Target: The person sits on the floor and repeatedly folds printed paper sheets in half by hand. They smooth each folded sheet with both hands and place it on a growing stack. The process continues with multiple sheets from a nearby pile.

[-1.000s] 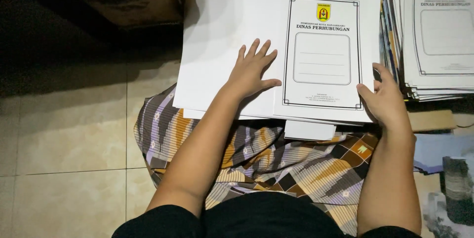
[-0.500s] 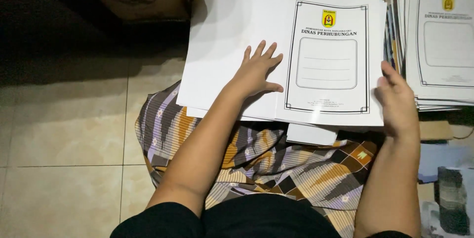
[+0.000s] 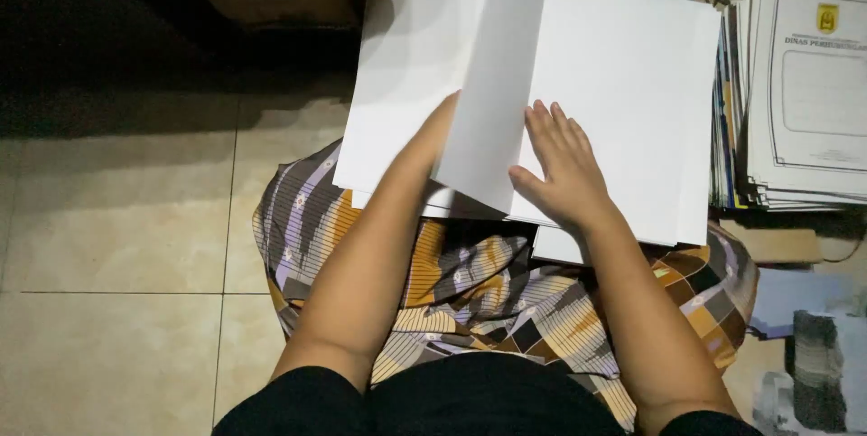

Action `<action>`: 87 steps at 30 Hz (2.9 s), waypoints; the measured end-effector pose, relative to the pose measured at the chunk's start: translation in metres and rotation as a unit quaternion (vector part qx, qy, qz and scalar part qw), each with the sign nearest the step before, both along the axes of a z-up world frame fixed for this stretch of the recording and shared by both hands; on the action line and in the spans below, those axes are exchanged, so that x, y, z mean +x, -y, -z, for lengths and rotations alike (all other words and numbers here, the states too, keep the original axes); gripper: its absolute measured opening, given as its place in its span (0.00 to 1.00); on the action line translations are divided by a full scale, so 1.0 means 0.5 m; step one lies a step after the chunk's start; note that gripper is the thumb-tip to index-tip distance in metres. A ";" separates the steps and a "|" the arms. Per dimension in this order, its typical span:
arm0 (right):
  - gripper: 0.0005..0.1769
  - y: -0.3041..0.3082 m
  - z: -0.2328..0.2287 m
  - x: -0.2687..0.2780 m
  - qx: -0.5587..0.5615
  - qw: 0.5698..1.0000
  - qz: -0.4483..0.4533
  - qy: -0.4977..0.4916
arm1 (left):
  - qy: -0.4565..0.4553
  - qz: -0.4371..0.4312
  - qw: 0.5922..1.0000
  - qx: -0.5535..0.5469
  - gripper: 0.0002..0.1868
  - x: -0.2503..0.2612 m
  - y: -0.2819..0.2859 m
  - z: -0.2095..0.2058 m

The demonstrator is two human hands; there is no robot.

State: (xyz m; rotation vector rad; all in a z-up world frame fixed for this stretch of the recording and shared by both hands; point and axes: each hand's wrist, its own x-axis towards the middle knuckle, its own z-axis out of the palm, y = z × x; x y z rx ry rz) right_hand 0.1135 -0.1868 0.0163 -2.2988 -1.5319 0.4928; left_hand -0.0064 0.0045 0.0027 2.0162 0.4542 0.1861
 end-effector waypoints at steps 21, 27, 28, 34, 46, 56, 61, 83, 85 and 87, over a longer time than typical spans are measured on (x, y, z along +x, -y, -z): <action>0.41 -0.003 -0.010 -0.006 -0.074 0.993 -0.055 0.070 | -0.154 -0.024 0.951 0.268 0.30 0.036 0.081 -0.017; 0.34 -0.078 -0.002 0.031 -0.080 0.993 0.011 0.085 | -0.197 -0.024 0.937 0.287 0.31 0.029 0.089 -0.010; 0.34 -0.103 0.009 0.057 -0.085 0.993 0.007 0.079 | -0.203 -0.024 0.938 0.281 0.31 0.026 0.093 -0.010; 0.29 -0.293 0.075 0.230 0.066 0.983 0.034 0.170 | -0.115 -0.088 0.899 0.414 0.34 0.057 0.094 0.099; 0.14 -0.342 0.079 0.234 0.268 0.940 0.044 0.209 | -0.060 -0.090 0.925 0.365 0.30 0.066 0.110 0.066; 0.25 -0.186 0.045 0.058 0.126 0.977 0.096 0.144 | -0.051 -0.117 0.932 0.340 0.30 0.066 0.103 0.059; 0.31 -0.055 0.009 -0.047 0.042 0.993 0.064 0.093 | -0.061 -0.119 0.933 0.336 0.32 0.054 0.108 0.032; 0.31 -0.290 0.017 0.146 -0.052 0.983 0.142 0.103 | -0.180 -0.059 0.949 0.254 0.29 0.044 0.099 -0.055; 0.30 -0.271 0.007 0.134 -0.035 0.985 0.133 0.101 | -0.177 -0.061 0.947 0.261 0.29 0.048 0.098 -0.056; 0.30 -0.242 -0.002 0.108 -0.036 0.988 0.118 0.092 | -0.163 -0.073 0.948 0.265 0.28 0.044 0.102 -0.049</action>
